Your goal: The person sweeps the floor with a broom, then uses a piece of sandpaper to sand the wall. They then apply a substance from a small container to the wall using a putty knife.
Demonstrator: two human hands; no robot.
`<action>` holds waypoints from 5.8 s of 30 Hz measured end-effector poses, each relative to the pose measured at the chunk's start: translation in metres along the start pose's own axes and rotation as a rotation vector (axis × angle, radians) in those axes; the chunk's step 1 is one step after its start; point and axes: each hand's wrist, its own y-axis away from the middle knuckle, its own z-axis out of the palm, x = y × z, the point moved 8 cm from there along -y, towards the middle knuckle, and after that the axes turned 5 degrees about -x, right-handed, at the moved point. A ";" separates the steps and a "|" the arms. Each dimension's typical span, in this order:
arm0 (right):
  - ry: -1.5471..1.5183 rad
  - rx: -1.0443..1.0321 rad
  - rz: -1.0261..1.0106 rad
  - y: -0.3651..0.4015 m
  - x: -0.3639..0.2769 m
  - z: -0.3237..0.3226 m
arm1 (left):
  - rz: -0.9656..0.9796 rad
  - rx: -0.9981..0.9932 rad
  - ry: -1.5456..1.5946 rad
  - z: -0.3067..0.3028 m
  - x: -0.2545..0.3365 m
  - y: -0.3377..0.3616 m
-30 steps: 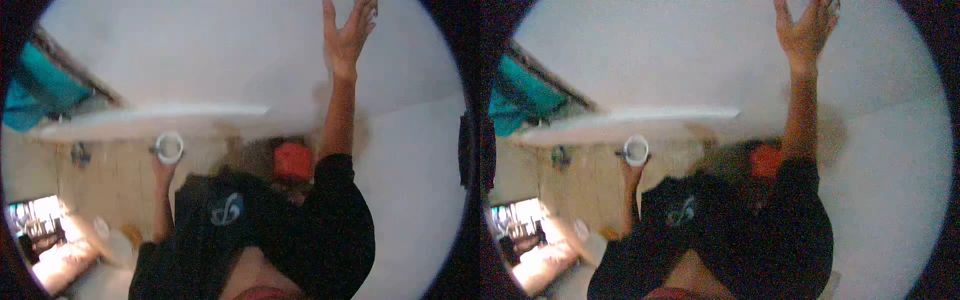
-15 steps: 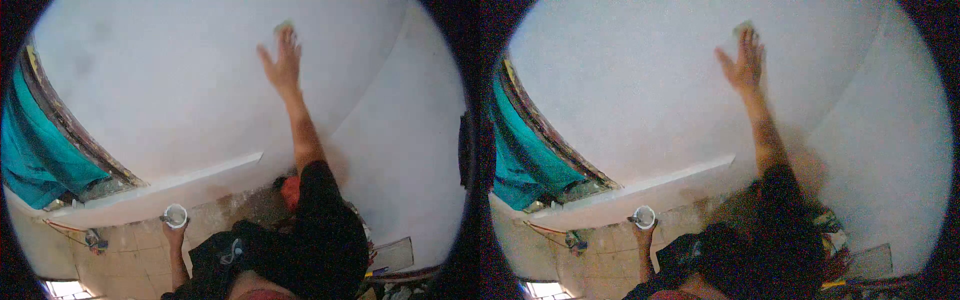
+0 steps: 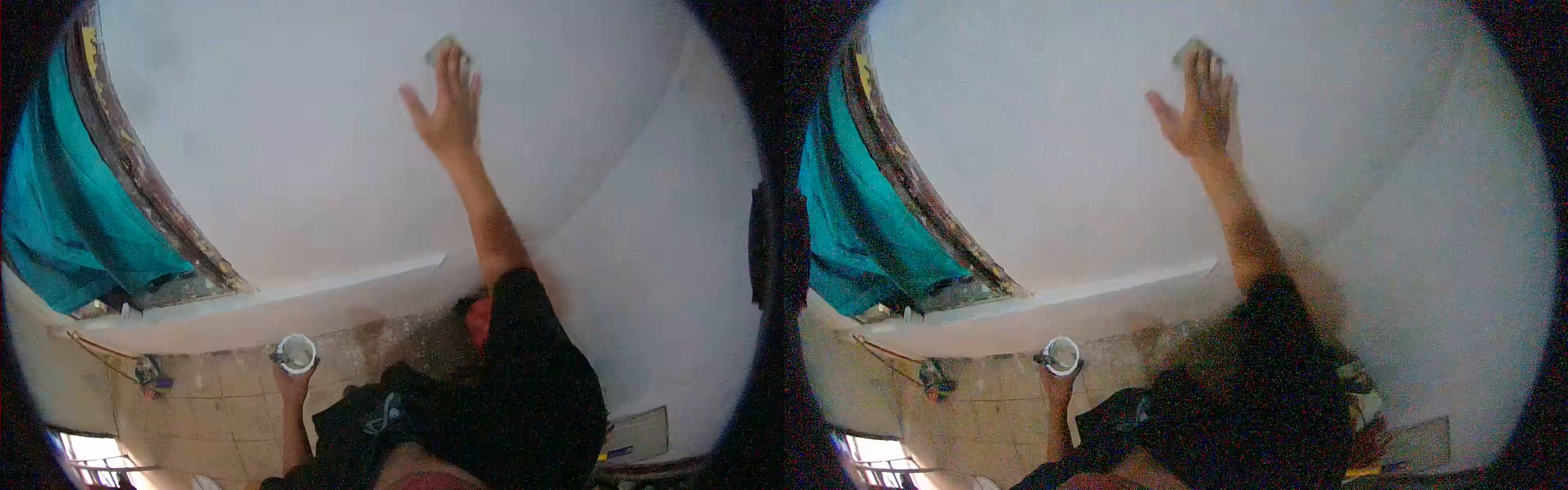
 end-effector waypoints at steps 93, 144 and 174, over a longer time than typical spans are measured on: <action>0.059 0.271 0.018 -0.057 0.096 -0.063 | -0.061 -0.172 -0.134 0.024 -0.001 -0.010; -1.926 -0.016 0.941 0.201 -0.015 0.071 | -0.064 -0.095 0.130 -0.012 -0.079 0.007; -0.194 0.586 -0.096 -0.066 -0.047 0.008 | -0.028 -0.013 -0.051 -0.027 -0.074 0.018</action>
